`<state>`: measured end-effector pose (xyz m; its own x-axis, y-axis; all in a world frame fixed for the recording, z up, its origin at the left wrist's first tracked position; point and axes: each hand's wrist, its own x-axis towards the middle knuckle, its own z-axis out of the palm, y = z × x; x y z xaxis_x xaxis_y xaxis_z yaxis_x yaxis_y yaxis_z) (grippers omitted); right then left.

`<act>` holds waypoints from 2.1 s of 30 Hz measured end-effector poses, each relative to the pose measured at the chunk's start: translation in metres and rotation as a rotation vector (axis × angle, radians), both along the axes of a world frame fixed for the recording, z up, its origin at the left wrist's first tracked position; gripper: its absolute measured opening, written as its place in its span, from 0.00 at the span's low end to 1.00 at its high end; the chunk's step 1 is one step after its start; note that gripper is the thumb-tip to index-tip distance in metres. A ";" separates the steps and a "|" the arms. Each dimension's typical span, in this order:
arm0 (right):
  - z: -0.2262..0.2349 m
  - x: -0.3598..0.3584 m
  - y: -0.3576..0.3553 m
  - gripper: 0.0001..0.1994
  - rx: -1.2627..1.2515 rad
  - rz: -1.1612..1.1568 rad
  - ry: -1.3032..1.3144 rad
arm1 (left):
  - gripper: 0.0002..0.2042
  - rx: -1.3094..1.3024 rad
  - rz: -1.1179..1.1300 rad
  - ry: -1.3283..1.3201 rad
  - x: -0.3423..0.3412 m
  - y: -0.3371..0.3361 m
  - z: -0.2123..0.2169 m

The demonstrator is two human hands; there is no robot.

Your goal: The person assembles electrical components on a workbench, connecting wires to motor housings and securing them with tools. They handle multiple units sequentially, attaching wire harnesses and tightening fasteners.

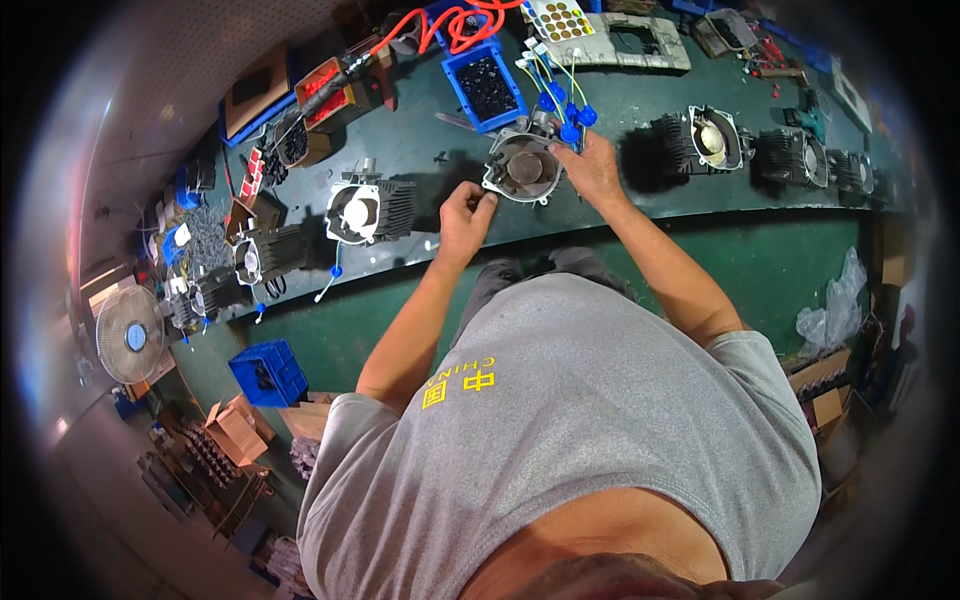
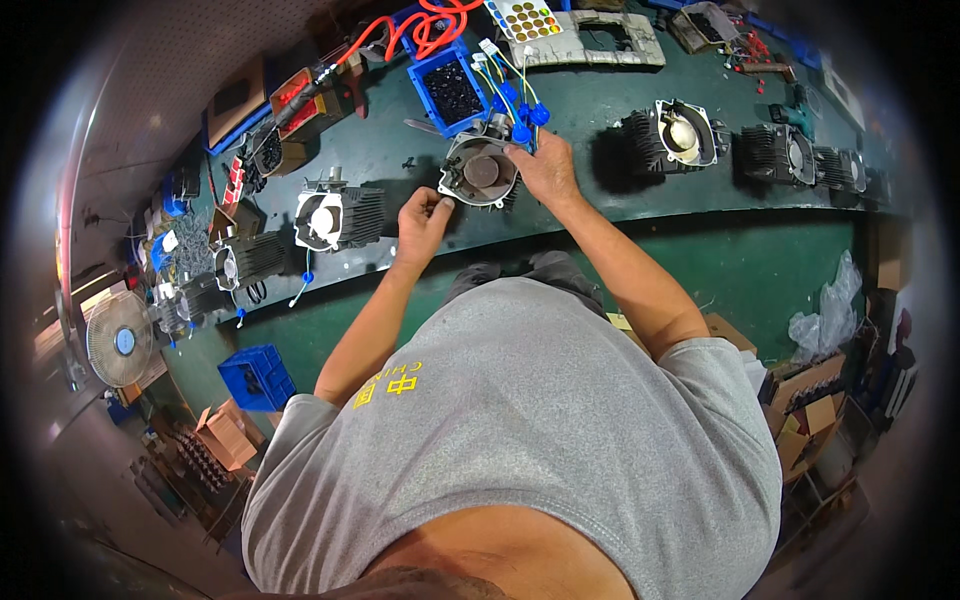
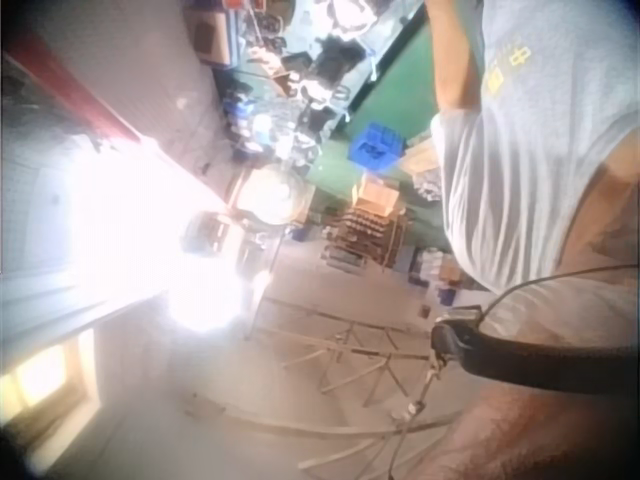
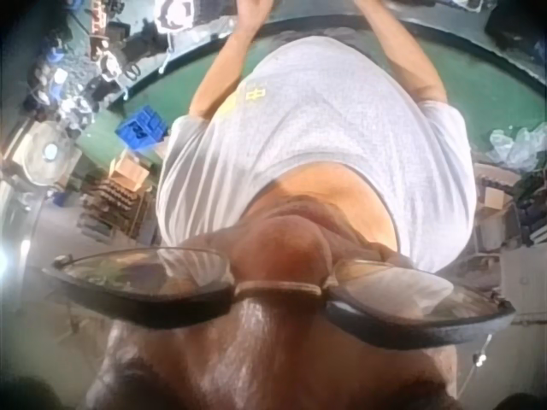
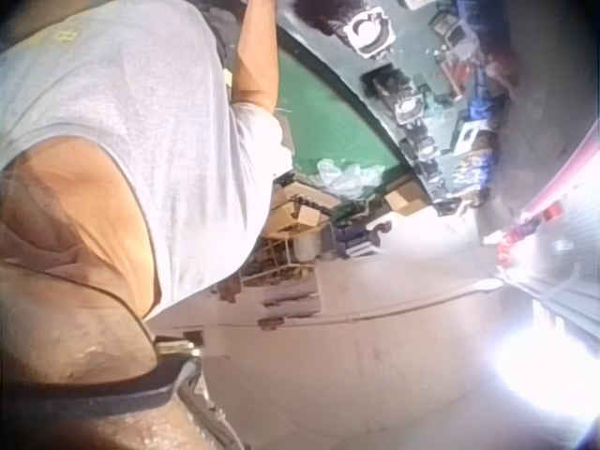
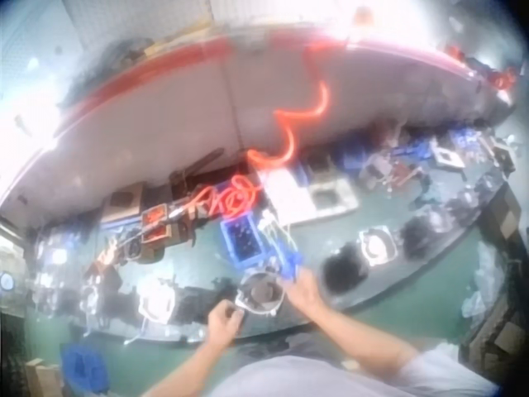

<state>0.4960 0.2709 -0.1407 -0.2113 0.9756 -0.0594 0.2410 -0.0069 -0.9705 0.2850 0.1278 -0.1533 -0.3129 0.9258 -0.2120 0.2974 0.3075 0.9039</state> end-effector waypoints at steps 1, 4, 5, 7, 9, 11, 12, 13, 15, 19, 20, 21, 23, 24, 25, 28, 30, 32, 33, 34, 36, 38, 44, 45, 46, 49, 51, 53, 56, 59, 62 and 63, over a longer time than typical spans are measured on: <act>-0.001 0.000 0.000 0.10 -0.011 -0.003 -0.008 | 0.06 -0.016 0.008 -0.168 -0.005 0.001 -0.003; 0.005 0.001 0.000 0.10 -0.044 0.001 -0.046 | 0.05 -0.153 0.021 -0.515 -0.018 0.006 -0.003; 0.009 0.001 0.000 0.10 -0.055 0.009 -0.068 | 0.06 -0.215 0.024 -0.605 -0.021 0.008 -0.002; 0.011 0.000 -0.001 0.10 -0.059 0.010 -0.077 | 0.07 -0.332 -0.007 -0.814 -0.029 0.011 0.006; 0.010 0.001 -0.001 0.10 -0.045 -0.005 -0.052 | 0.08 -0.507 -0.032 -0.910 -0.034 0.017 0.016; 0.000 0.001 0.000 0.10 -0.048 -0.007 -0.006 | 0.09 -0.486 -0.081 -0.903 -0.041 0.018 0.012; 0.000 -0.001 0.000 0.10 -0.050 -0.005 0.015 | 0.09 -0.439 -0.101 -0.881 -0.041 0.019 0.010; 0.002 0.000 0.000 0.10 -0.044 0.001 -0.001 | 0.08 -0.392 -0.121 -0.857 -0.041 0.020 0.008; 0.007 0.000 -0.001 0.10 -0.034 0.012 -0.032 | 0.08 -0.296 -0.137 -0.526 -0.036 0.019 0.006; 0.007 0.000 -0.001 0.09 -0.022 -0.003 -0.061 | 0.09 -0.077 -0.199 0.020 -0.028 0.019 0.008; 0.004 0.001 -0.001 0.09 -0.033 -0.001 -0.074 | 0.10 -0.053 -0.196 0.077 -0.026 0.017 0.008; 0.004 0.001 0.000 0.09 -0.042 0.000 -0.087 | 0.10 -0.027 -0.194 0.134 -0.023 0.017 0.012; 0.005 0.001 -0.001 0.09 -0.033 -0.006 -0.085 | 0.09 -0.108 -0.151 -0.116 -0.022 0.018 0.013; 0.007 -0.001 -0.001 0.09 -0.029 -0.003 -0.082 | 0.09 -0.149 -0.120 -0.297 -0.027 0.015 -0.001; 0.007 -0.001 -0.001 0.09 -0.031 0.003 -0.087 | 0.09 -0.188 -0.092 -0.481 -0.028 0.016 -0.006; 0.005 0.000 0.000 0.09 -0.010 0.002 -0.083 | 0.09 -0.229 -0.173 -0.747 -0.035 0.017 -0.009; 0.004 -0.002 0.000 0.09 0.036 -0.015 -0.050 | 0.09 -0.257 -0.156 -0.868 -0.036 0.016 -0.009; 0.008 -0.002 -0.001 0.09 0.000 -0.004 -0.079 | 0.09 -0.310 -0.142 -1.026 -0.037 0.015 -0.009; 0.012 -0.001 -0.001 0.09 -0.018 -0.001 -0.094 | 0.09 -0.351 -0.140 -1.125 -0.038 0.016 -0.009; 0.009 -0.001 -0.001 0.09 -0.015 -0.003 -0.091 | 0.09 -0.391 -0.138 -1.223 -0.039 0.016 -0.009; -0.002 0.001 0.001 0.10 -0.010 -0.007 -0.084 | 0.09 -0.440 -0.134 -1.287 -0.041 0.018 -0.005; -0.011 0.001 0.002 0.10 0.032 -0.010 -0.048 | 0.10 -0.389 -0.150 -1.131 -0.040 0.020 -0.003; -0.011 -0.001 0.001 0.10 0.040 -0.015 -0.020 | 0.09 -0.056 -0.190 -0.118 -0.032 0.018 -0.004; -0.013 0.000 0.001 0.10 0.047 -0.018 -0.033 | 0.09 0.044 -0.169 0.090 -0.023 0.017 0.003; -0.008 -0.002 0.000 0.10 0.054 -0.023 -0.056 | 0.09 0.142 -0.142 0.299 -0.013 0.014 0.011; 0.002 -0.003 0.000 0.09 0.058 -0.034 -0.104 | 0.06 0.111 0.030 0.116 -0.001 0.006 0.014; 0.001 -0.004 0.001 0.09 0.036 -0.034 -0.116 | 0.05 -0.097 0.244 -0.574 -0.002 0.004 0.013; -0.003 -0.002 0.000 0.09 0.028 -0.033 -0.108 | 0.05 -0.275 0.217 -0.763 -0.010 0.007 0.020; 0.013 -0.003 -0.002 0.15 -0.017 0.012 -0.158 | 0.05 -0.429 0.078 -0.866 -0.023 0.011 0.027; 0.009 -0.002 0.000 0.19 -0.037 0.026 -0.171 | 0.07 -0.146 -0.049 -0.506 -0.022 0.006 -0.005; 0.013 -0.006 -0.002 0.13 0.016 -0.034 -0.084 | 0.06 0.222 -0.050 0.244 -0.001 0.004 -0.001; 0.018 -0.008 -0.003 0.10 0.045 -0.061 -0.044 | 0.06 0.320 -0.061 0.442 0.002 0.006 0.006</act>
<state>0.4885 0.2676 -0.1231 -0.1493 0.9885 -0.0231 0.2835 0.0204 -0.9588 0.2871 0.1335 -0.1473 -0.2520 0.9417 0.2229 0.6789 0.0079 0.7342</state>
